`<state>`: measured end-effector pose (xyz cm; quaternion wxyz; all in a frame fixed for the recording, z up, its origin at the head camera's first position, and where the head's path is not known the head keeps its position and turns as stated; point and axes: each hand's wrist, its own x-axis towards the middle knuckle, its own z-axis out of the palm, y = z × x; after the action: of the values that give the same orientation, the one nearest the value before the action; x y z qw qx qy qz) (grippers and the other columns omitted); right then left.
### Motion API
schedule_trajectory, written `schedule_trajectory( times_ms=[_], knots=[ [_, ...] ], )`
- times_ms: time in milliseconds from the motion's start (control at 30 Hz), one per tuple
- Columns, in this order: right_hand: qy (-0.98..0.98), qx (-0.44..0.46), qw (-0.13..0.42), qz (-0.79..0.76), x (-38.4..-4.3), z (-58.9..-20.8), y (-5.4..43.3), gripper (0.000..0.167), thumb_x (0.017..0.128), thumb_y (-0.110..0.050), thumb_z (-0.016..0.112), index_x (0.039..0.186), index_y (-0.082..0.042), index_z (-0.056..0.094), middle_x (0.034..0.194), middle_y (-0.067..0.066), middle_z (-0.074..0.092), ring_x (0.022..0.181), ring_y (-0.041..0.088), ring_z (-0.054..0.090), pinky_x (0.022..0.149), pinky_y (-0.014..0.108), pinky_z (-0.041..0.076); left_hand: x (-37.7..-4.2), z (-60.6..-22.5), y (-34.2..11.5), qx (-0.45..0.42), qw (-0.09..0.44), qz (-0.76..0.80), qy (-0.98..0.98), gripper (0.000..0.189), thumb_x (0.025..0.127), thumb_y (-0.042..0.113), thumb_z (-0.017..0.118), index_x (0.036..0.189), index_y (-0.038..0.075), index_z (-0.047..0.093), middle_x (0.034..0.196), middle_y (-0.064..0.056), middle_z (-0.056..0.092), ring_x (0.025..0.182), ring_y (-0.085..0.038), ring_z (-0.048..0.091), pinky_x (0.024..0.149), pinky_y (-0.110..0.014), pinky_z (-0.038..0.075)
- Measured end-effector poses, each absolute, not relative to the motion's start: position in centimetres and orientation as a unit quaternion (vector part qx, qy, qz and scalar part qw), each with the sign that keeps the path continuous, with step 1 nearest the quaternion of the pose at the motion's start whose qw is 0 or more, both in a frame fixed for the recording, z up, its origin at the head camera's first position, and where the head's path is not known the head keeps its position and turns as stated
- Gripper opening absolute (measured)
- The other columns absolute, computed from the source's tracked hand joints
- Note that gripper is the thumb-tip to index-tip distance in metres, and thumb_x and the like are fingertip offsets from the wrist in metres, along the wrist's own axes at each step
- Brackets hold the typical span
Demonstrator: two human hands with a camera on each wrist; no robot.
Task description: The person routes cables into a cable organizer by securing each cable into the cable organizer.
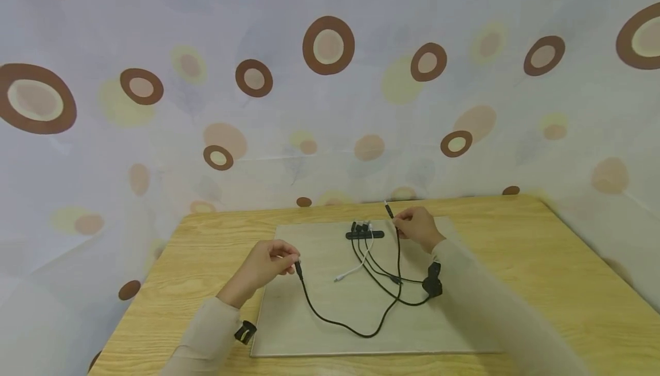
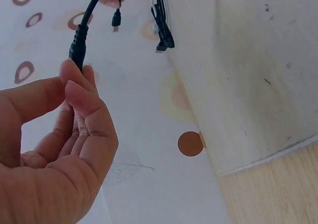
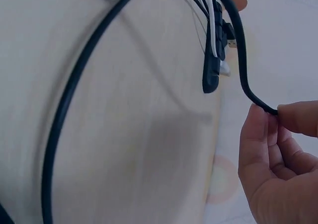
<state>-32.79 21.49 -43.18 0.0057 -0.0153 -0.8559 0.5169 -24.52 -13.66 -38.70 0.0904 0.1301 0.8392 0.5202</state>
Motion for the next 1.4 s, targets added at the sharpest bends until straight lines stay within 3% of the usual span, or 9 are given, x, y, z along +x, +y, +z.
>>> schedule_trajectory(
  times_ms=[333,633,900,1033,1200,1400],
  knots=[
    [-0.855,-0.040,0.006,0.516,-32.7,-44.0,19.7,0.022,0.094,-0.009,0.056,0.104,0.009,0.064,0.091,0.016,0.065,0.069,0.012,0.062,0.064,0.027,0.056,-25.8,-39.1,-13.3,0.092,0.070,0.519,0.847,0.010,0.092,0.006,0.062,0.096,0.000,0.068,0.079,-0.006,0.064,0.076,-0.026,0.063,0.075,-0.041,0.054],
    [-0.871,-0.036,0.012,0.490,-33.0,-45.5,18.6,0.022,0.093,-0.011,0.058,0.099,0.007,0.068,0.081,0.012,0.066,0.062,0.011,0.060,0.059,0.027,0.053,-25.8,-39.7,-13.3,0.072,0.055,0.534,0.841,0.013,0.092,0.005,0.062,0.099,-0.005,0.067,0.081,-0.006,0.065,0.076,-0.028,0.064,0.075,-0.042,0.054],
    [-0.887,-0.056,0.035,0.458,-33.3,-45.8,17.3,0.018,0.092,-0.011,0.060,0.095,0.005,0.069,0.075,0.009,0.067,0.055,0.010,0.060,0.055,0.025,0.050,-26.1,-40.3,-13.0,0.074,0.053,0.531,0.842,0.011,0.092,0.004,0.062,0.096,-0.003,0.068,0.082,-0.007,0.066,0.069,-0.013,0.061,0.074,-0.041,0.054],
    [-0.902,-0.058,0.055,0.425,-33.2,-45.9,17.0,0.016,0.091,-0.011,0.062,0.090,0.003,0.070,0.069,0.007,0.067,0.051,0.009,0.059,0.055,0.025,0.049,-25.9,-40.3,-12.9,0.075,0.055,0.531,0.842,0.012,0.092,0.005,0.061,0.098,-0.004,0.068,0.082,-0.006,0.066,0.068,-0.012,0.060,0.073,-0.039,0.054],
    [-0.902,-0.072,0.062,0.421,-32.5,-45.3,16.9,0.013,0.089,-0.011,0.065,0.089,0.002,0.068,0.068,0.007,0.068,0.051,0.011,0.061,0.060,0.031,0.051,-25.7,-40.4,-12.7,0.077,0.059,0.534,0.840,0.013,0.093,0.006,0.061,0.097,-0.004,0.067,0.080,-0.007,0.065,0.069,-0.015,0.060,0.071,-0.037,0.054],
    [-0.920,-0.075,0.053,0.380,-32.4,-44.9,16.9,0.016,0.088,-0.017,0.068,0.083,-0.002,0.071,0.059,0.001,0.065,0.059,0.017,0.062,0.077,0.045,0.049,-25.7,-40.6,-12.7,0.083,0.064,0.533,0.840,0.014,0.093,0.006,0.061,0.098,-0.005,0.067,0.080,-0.007,0.065,0.069,-0.014,0.060,0.072,-0.036,0.054]
  ],
)
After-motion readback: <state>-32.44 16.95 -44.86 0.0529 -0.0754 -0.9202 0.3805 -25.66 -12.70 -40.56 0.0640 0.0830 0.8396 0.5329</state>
